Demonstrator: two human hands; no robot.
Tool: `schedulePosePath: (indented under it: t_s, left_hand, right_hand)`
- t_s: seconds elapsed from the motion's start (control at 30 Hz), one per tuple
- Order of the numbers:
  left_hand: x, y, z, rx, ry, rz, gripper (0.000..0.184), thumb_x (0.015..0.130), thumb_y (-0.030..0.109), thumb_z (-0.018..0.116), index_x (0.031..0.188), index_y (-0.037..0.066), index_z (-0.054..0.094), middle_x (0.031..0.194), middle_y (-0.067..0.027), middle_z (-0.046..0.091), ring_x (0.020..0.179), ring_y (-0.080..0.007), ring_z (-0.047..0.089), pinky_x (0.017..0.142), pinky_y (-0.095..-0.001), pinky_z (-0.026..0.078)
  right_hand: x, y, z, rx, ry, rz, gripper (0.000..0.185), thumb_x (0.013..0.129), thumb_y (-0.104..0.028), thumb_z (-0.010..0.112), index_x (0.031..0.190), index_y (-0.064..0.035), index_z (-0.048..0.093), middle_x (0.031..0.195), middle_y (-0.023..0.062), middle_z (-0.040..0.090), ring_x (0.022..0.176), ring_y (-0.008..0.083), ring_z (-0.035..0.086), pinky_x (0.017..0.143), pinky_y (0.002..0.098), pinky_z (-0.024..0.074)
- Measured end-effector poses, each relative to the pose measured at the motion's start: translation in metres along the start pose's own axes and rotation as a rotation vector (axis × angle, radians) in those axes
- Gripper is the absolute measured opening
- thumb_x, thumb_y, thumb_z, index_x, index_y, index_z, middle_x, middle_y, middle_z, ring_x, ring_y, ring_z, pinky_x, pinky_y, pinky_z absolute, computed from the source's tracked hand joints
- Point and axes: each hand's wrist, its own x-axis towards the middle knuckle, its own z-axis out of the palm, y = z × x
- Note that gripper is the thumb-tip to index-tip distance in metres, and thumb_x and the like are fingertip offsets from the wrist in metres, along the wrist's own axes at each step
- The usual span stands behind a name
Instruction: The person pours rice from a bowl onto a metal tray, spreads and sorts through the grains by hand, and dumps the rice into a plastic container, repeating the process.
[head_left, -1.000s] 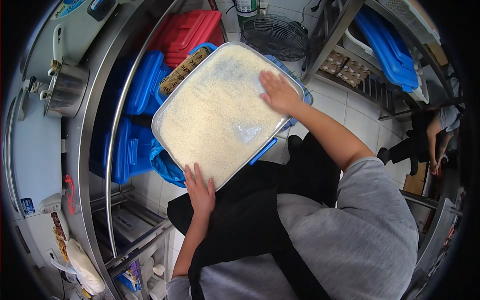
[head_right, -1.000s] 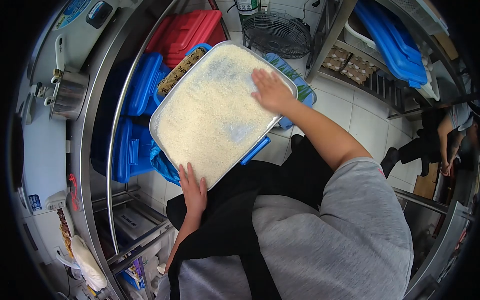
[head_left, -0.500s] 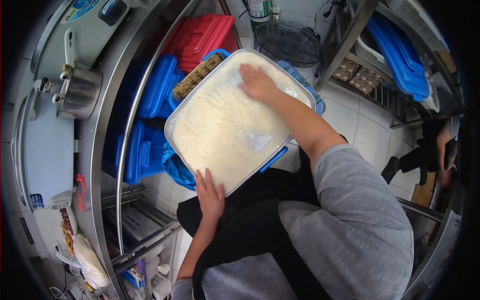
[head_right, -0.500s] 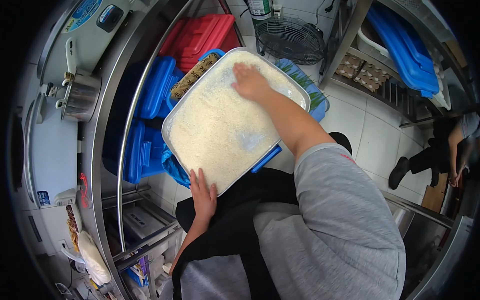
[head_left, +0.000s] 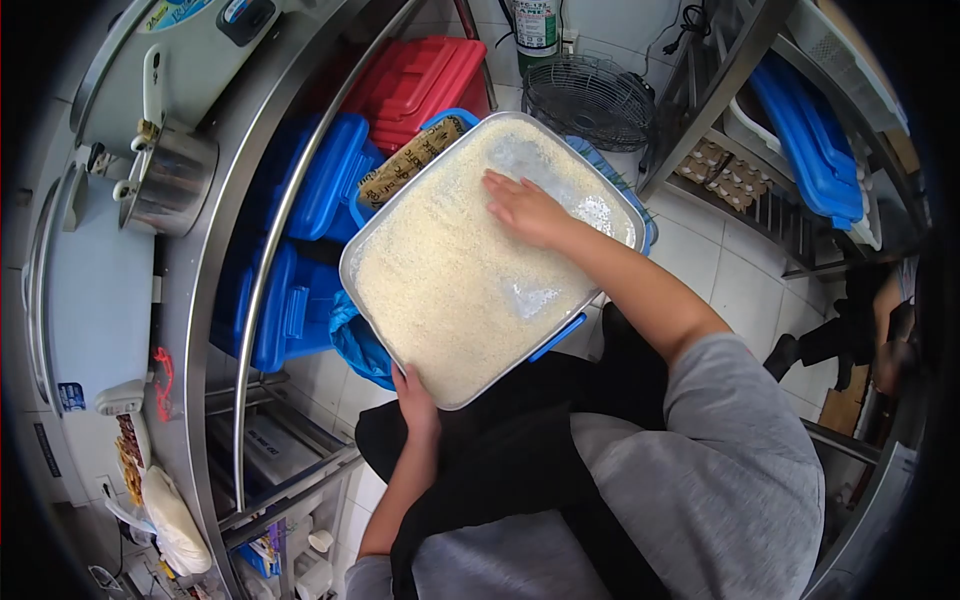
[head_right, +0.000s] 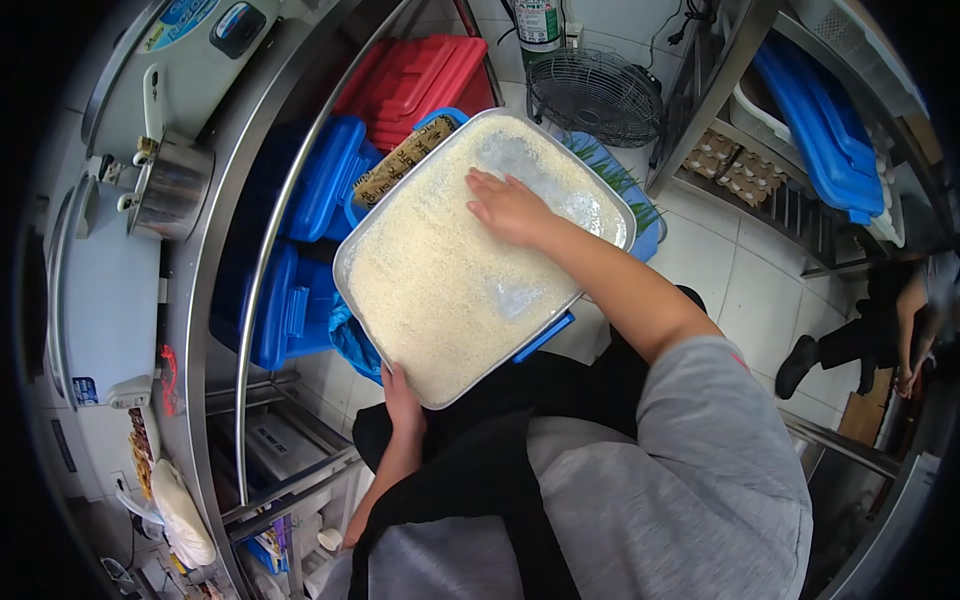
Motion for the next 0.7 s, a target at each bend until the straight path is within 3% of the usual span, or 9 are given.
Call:
schedulePosePath:
  t_s: [0.03, 0.07, 0.2, 0.23, 0.3, 0.4, 0.5, 0.57, 0.7]
  left_hand:
    - [0.005, 0.002, 0.001, -0.260, -0.012, -0.223, 0.050, 0.102, 0.025, 0.044, 0.141, -0.005, 0.035, 0.138, -0.0198, 0.047, 0.128, -0.0267, 0.046, 0.107, -0.0345, 0.034]
    - [0.006, 0.004, 0.005, -0.276, -0.011, -0.211, 0.043, 0.103, 0.029, 0.043, 0.133, -0.002, 0.046, 0.123, -0.0134, 0.060, 0.111, -0.0226, 0.058, 0.098, -0.0323, 0.042]
    - [0.008, 0.009, 0.009, -0.304, -0.011, -0.264, 0.042, 0.103, 0.029, 0.042, 0.130, -0.002, 0.047, 0.122, -0.0140, 0.060, 0.109, -0.0236, 0.060, 0.097, -0.0343, 0.044]
    - [0.008, 0.008, 0.007, -0.370, -0.051, -0.279, 0.042, 0.103, 0.030, 0.042, 0.130, -0.003, 0.048, 0.121, -0.0141, 0.061, 0.107, -0.0238, 0.060, 0.096, -0.0350, 0.045]
    - [0.009, 0.006, 0.006, -0.443, -0.086, -0.287, 0.042, 0.104, 0.030, 0.042, 0.129, -0.003, 0.048, 0.120, -0.0142, 0.061, 0.106, -0.0240, 0.061, 0.095, -0.0358, 0.046]
    - [0.008, -0.002, 0.000, -0.435, -0.090, -0.245, 0.042, 0.104, 0.031, 0.041, 0.127, -0.003, 0.049, 0.120, -0.0152, 0.061, 0.106, -0.0246, 0.061, 0.095, -0.0367, 0.046]
    - [0.001, -0.009, -0.028, -0.424, -0.049, -0.199, 0.043, 0.104, 0.032, 0.040, 0.127, -0.004, 0.049, 0.119, -0.0163, 0.061, 0.106, -0.0249, 0.061, 0.095, -0.0370, 0.047]
    - [-0.005, -0.017, -0.063, -0.300, -0.012, -0.221, 0.046, 0.104, 0.034, 0.040, 0.126, -0.005, 0.049, 0.119, -0.0176, 0.061, 0.105, -0.0257, 0.062, 0.094, -0.0381, 0.048]
    - [-0.029, 0.006, -0.112, -0.312, 0.055, -0.259, 0.050, 0.104, 0.037, 0.039, 0.126, -0.006, 0.048, 0.119, -0.0190, 0.061, 0.105, -0.0270, 0.062, 0.093, -0.0396, 0.049]
  right_hand:
    - [-0.017, 0.008, -0.007, 0.125, 0.011, 0.048, 0.052, 0.099, -0.033, 0.040, 0.141, -0.0019, 0.040, 0.150, 0.0143, 0.035, 0.138, 0.0298, 0.034, 0.113, 0.0449, 0.0281]
    - [-0.033, 0.016, -0.017, 0.248, 0.026, 0.096, 0.048, 0.098, -0.029, 0.044, 0.137, -0.0024, 0.046, 0.147, 0.0148, 0.041, 0.134, 0.0311, 0.040, 0.110, 0.0454, 0.0329]
    - [-0.104, 0.046, -0.053, -0.199, 0.326, 0.219, 0.040, 0.091, -0.018, 0.055, 0.128, -0.0022, 0.054, 0.131, 0.0195, 0.054, 0.116, 0.0347, 0.054, 0.099, 0.0414, 0.0417]
    - [-0.116, 0.051, -0.052, -0.201, 0.326, 0.209, 0.040, 0.091, -0.018, 0.055, 0.128, -0.0022, 0.054, 0.131, 0.0195, 0.054, 0.116, 0.0347, 0.054, 0.099, 0.0414, 0.0417]
    - [-0.131, 0.065, -0.035, -0.061, 0.609, 0.383, 0.038, 0.092, -0.018, 0.053, 0.126, -0.0006, 0.053, 0.121, 0.0235, 0.058, 0.109, 0.0379, 0.057, 0.095, 0.0413, 0.0440]
    - [-0.132, 0.068, -0.018, 0.245, 0.592, 0.606, 0.035, 0.094, -0.017, 0.050, 0.124, 0.0004, 0.054, 0.111, 0.0255, 0.061, 0.104, 0.0404, 0.059, 0.092, 0.0442, 0.0448]
    - [-0.132, 0.043, -0.014, 0.280, 0.462, 0.659, 0.032, 0.095, -0.018, 0.047, 0.119, 0.0023, 0.054, 0.109, 0.0261, 0.061, 0.102, 0.0429, 0.059, 0.090, 0.0467, 0.0451]
    - [-0.129, 0.019, -0.003, 0.275, 0.516, 0.588, 0.030, 0.094, -0.017, 0.048, 0.116, 0.0022, 0.056, 0.108, 0.0245, 0.062, 0.101, 0.0420, 0.058, 0.090, 0.0465, 0.0446]
    - [-0.117, -0.028, -0.003, 0.007, 0.294, 0.448, 0.034, 0.092, -0.021, 0.052, 0.117, 0.0002, 0.058, 0.106, 0.0192, 0.063, 0.101, 0.0348, 0.056, 0.087, 0.0467, 0.0427]
